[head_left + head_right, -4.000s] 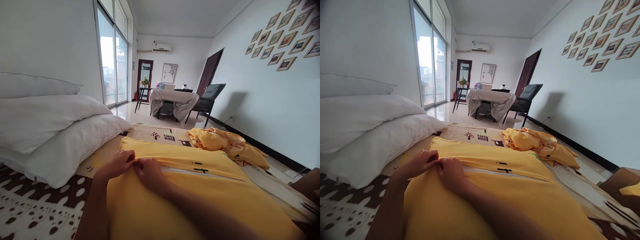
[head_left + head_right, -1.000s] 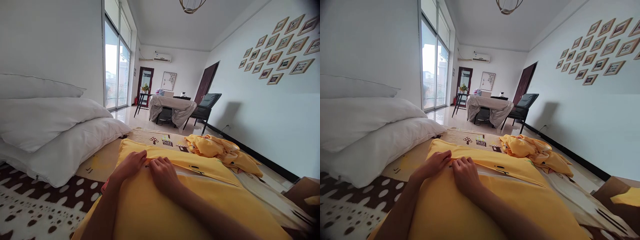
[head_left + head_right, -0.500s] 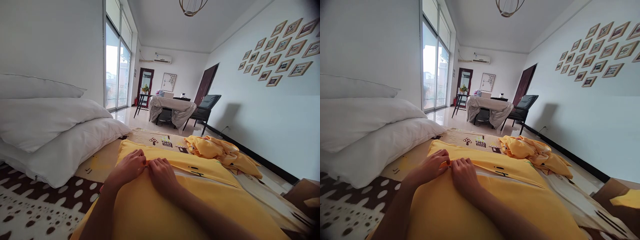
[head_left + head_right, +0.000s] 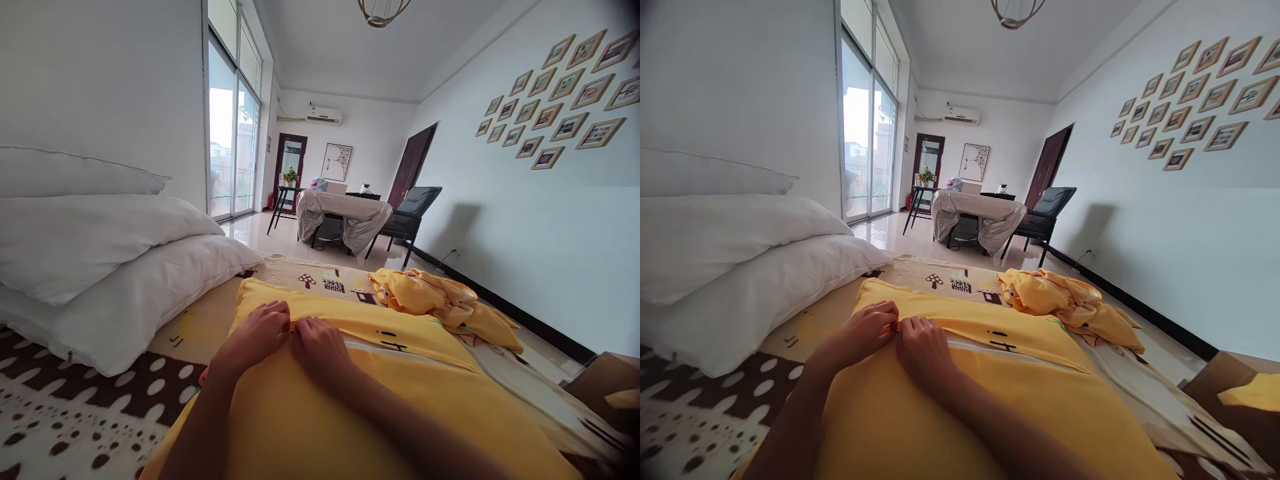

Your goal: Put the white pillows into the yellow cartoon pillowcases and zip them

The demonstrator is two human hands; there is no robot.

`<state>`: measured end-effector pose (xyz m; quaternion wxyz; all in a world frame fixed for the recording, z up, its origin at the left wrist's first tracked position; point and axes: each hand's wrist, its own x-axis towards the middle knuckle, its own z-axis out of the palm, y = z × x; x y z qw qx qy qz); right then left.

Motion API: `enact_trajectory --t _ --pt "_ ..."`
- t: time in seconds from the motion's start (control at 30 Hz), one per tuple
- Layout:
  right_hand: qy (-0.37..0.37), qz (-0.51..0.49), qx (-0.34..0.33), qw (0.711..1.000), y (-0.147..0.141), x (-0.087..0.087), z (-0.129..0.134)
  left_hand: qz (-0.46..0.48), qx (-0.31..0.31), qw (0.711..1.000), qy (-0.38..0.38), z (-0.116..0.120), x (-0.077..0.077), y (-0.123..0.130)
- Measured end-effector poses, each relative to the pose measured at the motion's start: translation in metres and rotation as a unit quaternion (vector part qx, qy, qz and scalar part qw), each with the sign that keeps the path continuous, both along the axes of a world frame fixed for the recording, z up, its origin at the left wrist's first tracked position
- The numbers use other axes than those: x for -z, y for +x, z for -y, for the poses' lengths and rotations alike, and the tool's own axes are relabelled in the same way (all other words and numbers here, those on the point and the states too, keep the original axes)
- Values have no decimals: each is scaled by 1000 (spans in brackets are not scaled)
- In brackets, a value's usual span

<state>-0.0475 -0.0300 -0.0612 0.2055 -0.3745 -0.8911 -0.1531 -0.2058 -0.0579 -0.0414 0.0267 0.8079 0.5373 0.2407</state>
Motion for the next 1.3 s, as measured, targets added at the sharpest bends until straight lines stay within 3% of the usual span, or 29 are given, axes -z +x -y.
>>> enact_trajectory --t 0.47,0.7,0.93,1.3 --pt "-39 -25 20 999 12 -4 -3 15 18 1000 -6 0 1 -5" --pt "2 -82 -35 996 41 7 -14 38 17 999 -19 6 -4 -7" --pt "112 -112 -97 983 66 12 -21 34 18 998 -47 7 -6 -7" --pt "114 -117 -109 981 105 11 -24 16 10 997 -77 4 -6 -8"
